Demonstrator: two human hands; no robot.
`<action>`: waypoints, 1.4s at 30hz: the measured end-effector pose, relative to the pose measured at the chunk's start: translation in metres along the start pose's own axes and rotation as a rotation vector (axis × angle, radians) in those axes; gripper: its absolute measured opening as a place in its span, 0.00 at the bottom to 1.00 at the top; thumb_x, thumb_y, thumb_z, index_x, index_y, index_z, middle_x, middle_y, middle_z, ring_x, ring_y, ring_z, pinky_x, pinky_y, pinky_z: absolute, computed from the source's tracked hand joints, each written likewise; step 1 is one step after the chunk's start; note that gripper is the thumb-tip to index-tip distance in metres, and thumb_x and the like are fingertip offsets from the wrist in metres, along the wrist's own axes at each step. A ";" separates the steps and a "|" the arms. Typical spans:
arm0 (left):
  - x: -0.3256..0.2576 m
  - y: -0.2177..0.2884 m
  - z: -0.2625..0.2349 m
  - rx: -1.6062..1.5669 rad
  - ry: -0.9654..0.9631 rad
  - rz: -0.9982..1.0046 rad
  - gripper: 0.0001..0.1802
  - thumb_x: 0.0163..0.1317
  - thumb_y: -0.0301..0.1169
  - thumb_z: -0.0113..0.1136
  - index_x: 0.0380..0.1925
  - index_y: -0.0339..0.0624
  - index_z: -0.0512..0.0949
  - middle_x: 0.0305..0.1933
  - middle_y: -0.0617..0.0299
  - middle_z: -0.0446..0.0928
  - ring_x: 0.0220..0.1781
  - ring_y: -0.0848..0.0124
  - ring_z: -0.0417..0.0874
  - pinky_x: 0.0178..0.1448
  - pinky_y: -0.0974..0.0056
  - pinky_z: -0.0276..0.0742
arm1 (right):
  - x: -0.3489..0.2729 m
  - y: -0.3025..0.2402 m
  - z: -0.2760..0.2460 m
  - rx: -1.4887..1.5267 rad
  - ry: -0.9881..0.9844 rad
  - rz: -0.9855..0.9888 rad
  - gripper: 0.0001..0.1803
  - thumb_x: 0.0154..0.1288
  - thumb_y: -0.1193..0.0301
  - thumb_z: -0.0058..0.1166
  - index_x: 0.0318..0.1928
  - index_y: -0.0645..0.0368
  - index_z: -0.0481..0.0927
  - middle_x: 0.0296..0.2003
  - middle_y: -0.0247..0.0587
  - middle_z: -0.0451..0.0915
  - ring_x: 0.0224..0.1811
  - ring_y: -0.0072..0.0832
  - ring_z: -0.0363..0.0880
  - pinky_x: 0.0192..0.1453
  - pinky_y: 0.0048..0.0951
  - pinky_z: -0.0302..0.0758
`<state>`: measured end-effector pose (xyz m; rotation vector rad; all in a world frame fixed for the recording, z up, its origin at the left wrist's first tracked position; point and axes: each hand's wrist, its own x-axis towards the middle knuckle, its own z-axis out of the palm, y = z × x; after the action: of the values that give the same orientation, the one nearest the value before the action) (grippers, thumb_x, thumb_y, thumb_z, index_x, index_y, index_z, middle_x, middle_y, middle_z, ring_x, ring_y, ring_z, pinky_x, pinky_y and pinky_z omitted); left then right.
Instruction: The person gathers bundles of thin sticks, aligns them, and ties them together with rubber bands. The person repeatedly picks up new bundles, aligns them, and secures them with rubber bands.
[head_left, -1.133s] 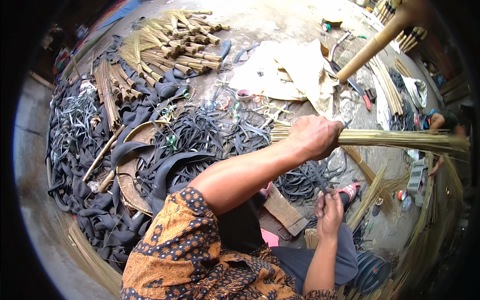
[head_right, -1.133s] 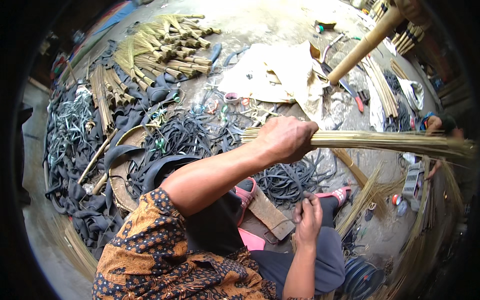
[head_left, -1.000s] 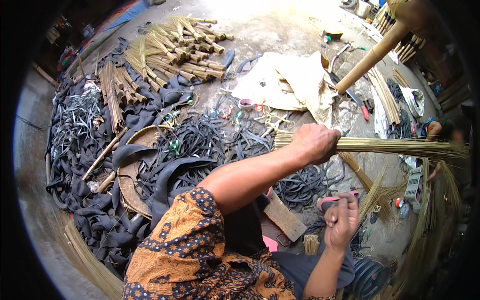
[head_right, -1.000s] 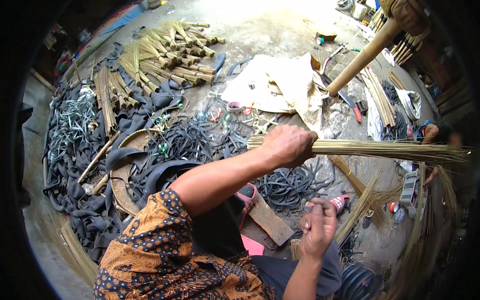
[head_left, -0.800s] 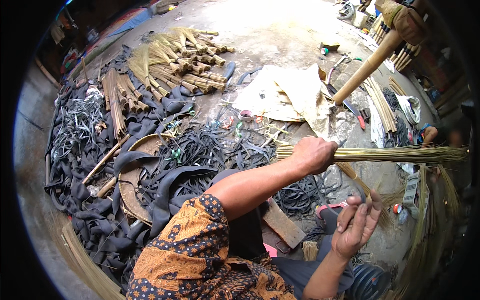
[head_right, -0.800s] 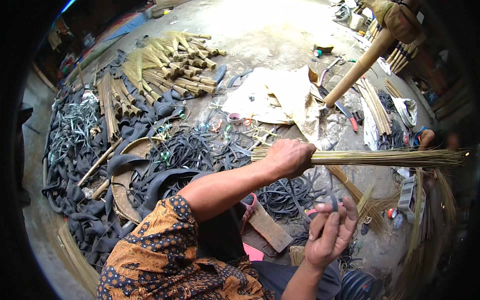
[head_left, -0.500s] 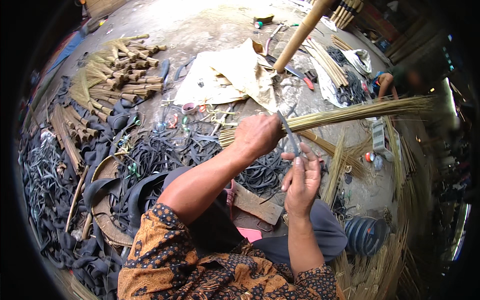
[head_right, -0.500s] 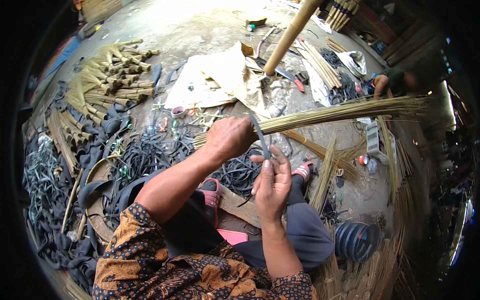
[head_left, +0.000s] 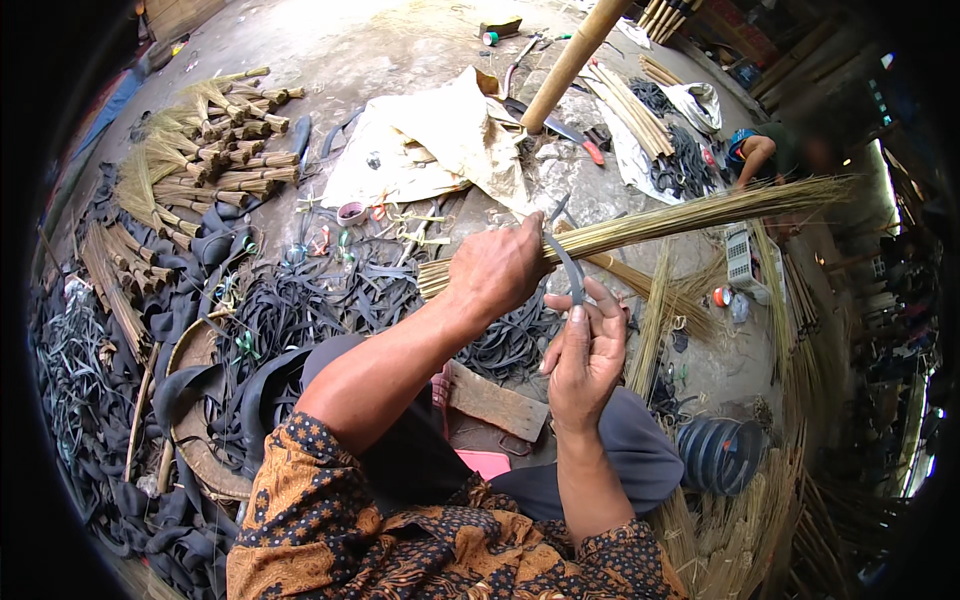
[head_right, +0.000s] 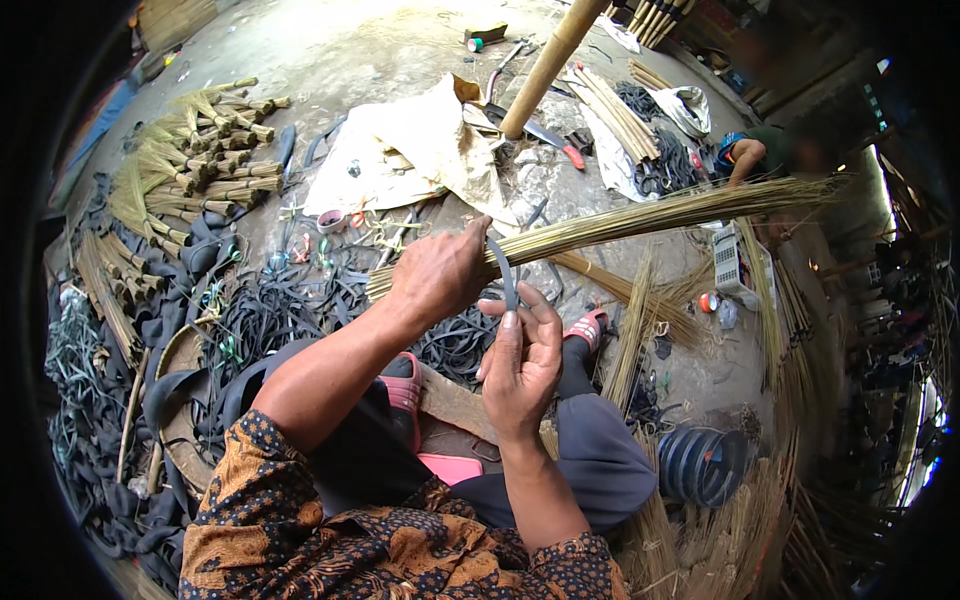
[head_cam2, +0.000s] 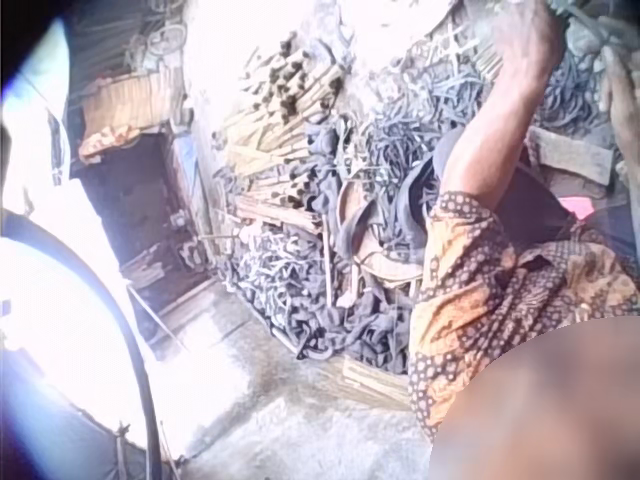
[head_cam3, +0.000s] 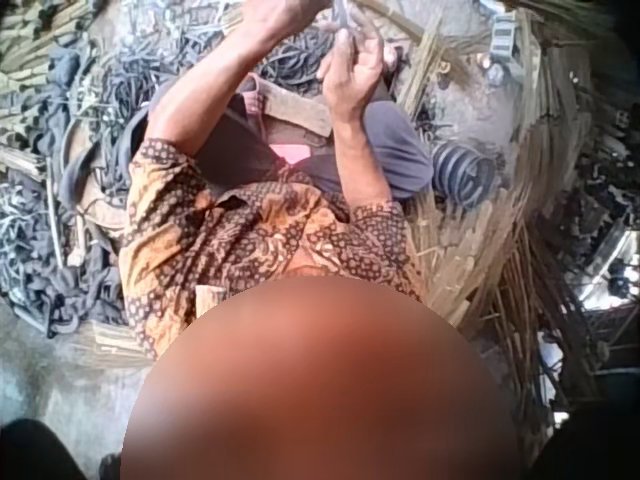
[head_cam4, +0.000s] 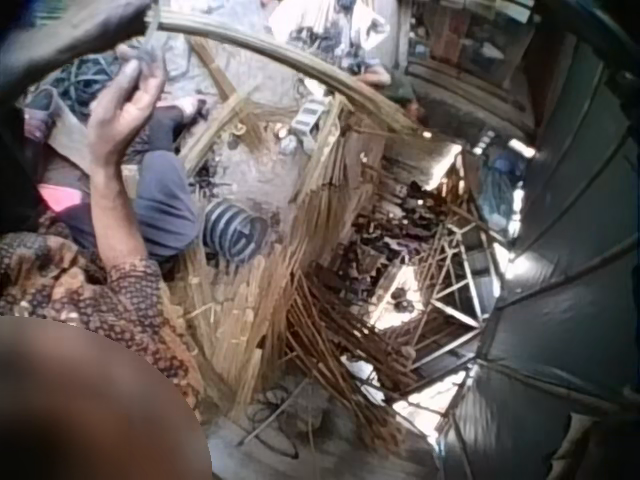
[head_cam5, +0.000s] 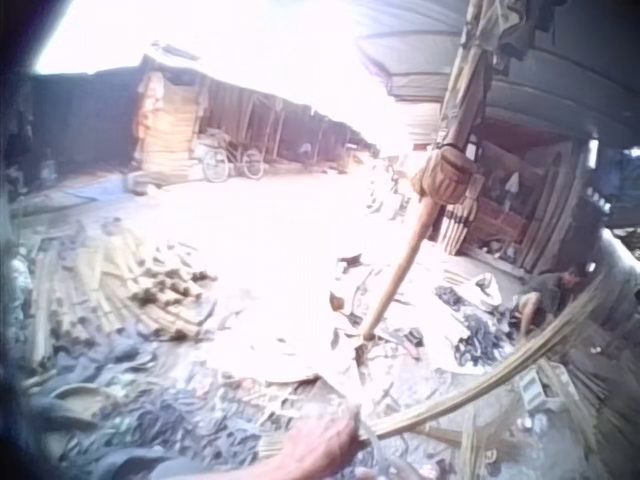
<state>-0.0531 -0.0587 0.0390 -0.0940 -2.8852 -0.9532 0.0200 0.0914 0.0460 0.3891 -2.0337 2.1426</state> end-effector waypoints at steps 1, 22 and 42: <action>0.000 0.000 0.001 -0.002 -0.016 0.005 0.23 0.66 0.43 0.68 0.54 0.40 0.78 0.32 0.41 0.85 0.36 0.43 0.89 0.39 0.43 0.83 | 0.000 0.001 -0.001 0.003 0.000 0.017 0.19 0.82 0.78 0.42 0.69 0.65 0.67 0.47 0.46 0.86 0.19 0.07 0.65 0.22 0.12 0.65; -0.049 0.038 0.004 -0.801 -1.363 0.190 0.16 0.67 0.44 0.75 0.39 0.41 0.88 0.23 0.71 0.78 0.25 0.79 0.77 0.29 0.70 0.74 | 0.021 0.043 -0.116 -0.693 -0.537 -0.406 0.09 0.61 0.78 0.64 0.42 0.58 0.82 0.31 0.38 0.82 0.29 0.38 0.83 0.35 0.35 0.80; -0.039 0.010 0.054 -0.100 -0.270 0.060 0.14 0.65 0.38 0.62 0.31 0.36 0.83 0.32 0.39 0.85 0.37 0.42 0.89 0.42 0.42 0.86 | 0.059 0.003 -0.038 -0.708 -0.356 0.392 0.19 0.76 0.58 0.57 0.44 0.65 0.84 0.27 0.51 0.86 0.24 0.33 0.85 0.32 0.35 0.80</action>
<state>-0.0173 -0.0192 -0.0023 -0.3401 -3.0518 -1.1548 -0.0403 0.1259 0.0594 0.2907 -3.0975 1.4052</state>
